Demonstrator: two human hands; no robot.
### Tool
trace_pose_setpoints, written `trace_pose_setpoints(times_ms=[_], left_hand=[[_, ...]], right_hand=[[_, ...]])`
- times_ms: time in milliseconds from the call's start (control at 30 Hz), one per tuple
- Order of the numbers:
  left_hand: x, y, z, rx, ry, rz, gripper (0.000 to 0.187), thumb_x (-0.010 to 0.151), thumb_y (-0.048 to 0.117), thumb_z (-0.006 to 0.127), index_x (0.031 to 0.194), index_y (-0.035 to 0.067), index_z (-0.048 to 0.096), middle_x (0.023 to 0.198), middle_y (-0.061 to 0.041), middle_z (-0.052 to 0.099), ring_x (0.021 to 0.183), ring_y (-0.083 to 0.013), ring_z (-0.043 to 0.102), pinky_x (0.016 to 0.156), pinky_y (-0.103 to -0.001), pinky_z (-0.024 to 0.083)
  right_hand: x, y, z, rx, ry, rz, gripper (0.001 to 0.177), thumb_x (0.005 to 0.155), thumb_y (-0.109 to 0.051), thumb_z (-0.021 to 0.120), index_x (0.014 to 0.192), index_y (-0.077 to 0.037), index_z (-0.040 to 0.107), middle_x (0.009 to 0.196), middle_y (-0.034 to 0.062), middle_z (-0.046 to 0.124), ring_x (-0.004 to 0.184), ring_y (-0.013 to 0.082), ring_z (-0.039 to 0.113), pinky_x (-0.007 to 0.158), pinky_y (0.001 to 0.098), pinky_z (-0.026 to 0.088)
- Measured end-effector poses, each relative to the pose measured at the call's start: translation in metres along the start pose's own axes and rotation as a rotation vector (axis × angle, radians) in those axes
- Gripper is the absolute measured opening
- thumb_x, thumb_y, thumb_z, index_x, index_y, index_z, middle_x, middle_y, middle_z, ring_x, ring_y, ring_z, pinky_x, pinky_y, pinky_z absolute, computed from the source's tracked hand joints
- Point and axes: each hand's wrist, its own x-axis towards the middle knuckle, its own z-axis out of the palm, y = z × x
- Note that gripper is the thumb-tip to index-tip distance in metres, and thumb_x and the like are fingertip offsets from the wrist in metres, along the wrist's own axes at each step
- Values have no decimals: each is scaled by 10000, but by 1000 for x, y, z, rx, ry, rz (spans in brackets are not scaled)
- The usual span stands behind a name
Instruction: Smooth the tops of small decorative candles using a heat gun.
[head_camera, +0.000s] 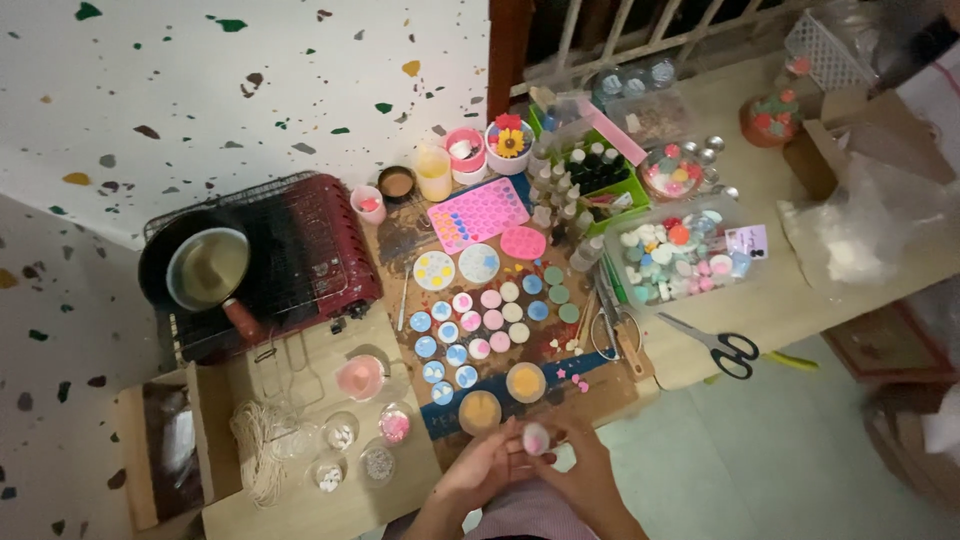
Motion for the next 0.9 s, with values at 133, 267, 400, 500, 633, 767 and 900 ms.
trace_pose_setpoints(times_ms=[133, 267, 400, 500, 633, 767, 900], left_hand=[[12, -14, -21, -39, -112, 44, 471, 1068, 296, 489, 1362, -64, 565, 1204, -235, 703, 1039, -316, 718, 863, -357, 591], [24, -25, -36, -134, -200, 71, 371, 1049, 80, 413, 1362, -102, 489, 1322, -286, 611, 1201, -388, 646, 1046, -416, 552], [10, -15, -13, -212, -159, 61, 392, 1072, 101, 445, 1378, -142, 481, 1314, -329, 602, 1173, -408, 659, 974, -388, 592], [20, -25, -30, -222, -182, 44, 424, 1026, 50, 481, 1424, -96, 467, 1321, -319, 604, 1154, -372, 667, 944, -380, 609], [17, -22, -20, -239, -217, 110, 388, 1082, 119, 472, 1381, -127, 489, 1253, -284, 625, 1022, -267, 673, 904, -327, 617], [11, -19, -16, -215, -296, 126, 424, 1095, 161, 453, 1418, -112, 477, 1300, -260, 610, 1048, -244, 659, 899, -305, 595], [3, -12, -8, -245, -229, 107, 441, 1090, 104, 400, 1460, -132, 438, 1274, -276, 591, 1034, -263, 666, 865, -306, 618]], right_hand=[[-9, -36, -7, 43, -75, 52, 458, 671, -193, 948, 1078, -165, 741, 1112, -12, 740, 997, 152, 704, 880, 300, 557], [-16, -48, -11, 168, 16, -28, 236, 773, -89, 841, 1001, -77, 780, 1114, 36, 717, 902, 144, 670, 725, 257, 578], [-16, -38, -7, 84, 108, -108, 134, 751, -131, 843, 866, -83, 794, 1104, -3, 745, 1013, 160, 668, 817, 288, 556], [-18, -34, -5, -6, 74, -42, 139, 767, -188, 849, 865, -103, 800, 1050, 14, 721, 1002, 155, 660, 805, 299, 564], [-19, -44, -2, 112, 173, -93, 174, 730, -87, 852, 890, -60, 791, 1110, 16, 731, 986, 148, 660, 752, 255, 583], [-20, -47, 3, 130, 233, -41, 263, 693, -57, 882, 948, -63, 817, 1091, 22, 729, 913, 133, 662, 721, 238, 583], [-20, -51, 4, 86, 156, 63, 222, 717, -92, 893, 927, -82, 822, 1122, 12, 704, 1006, 122, 646, 765, 245, 591]])
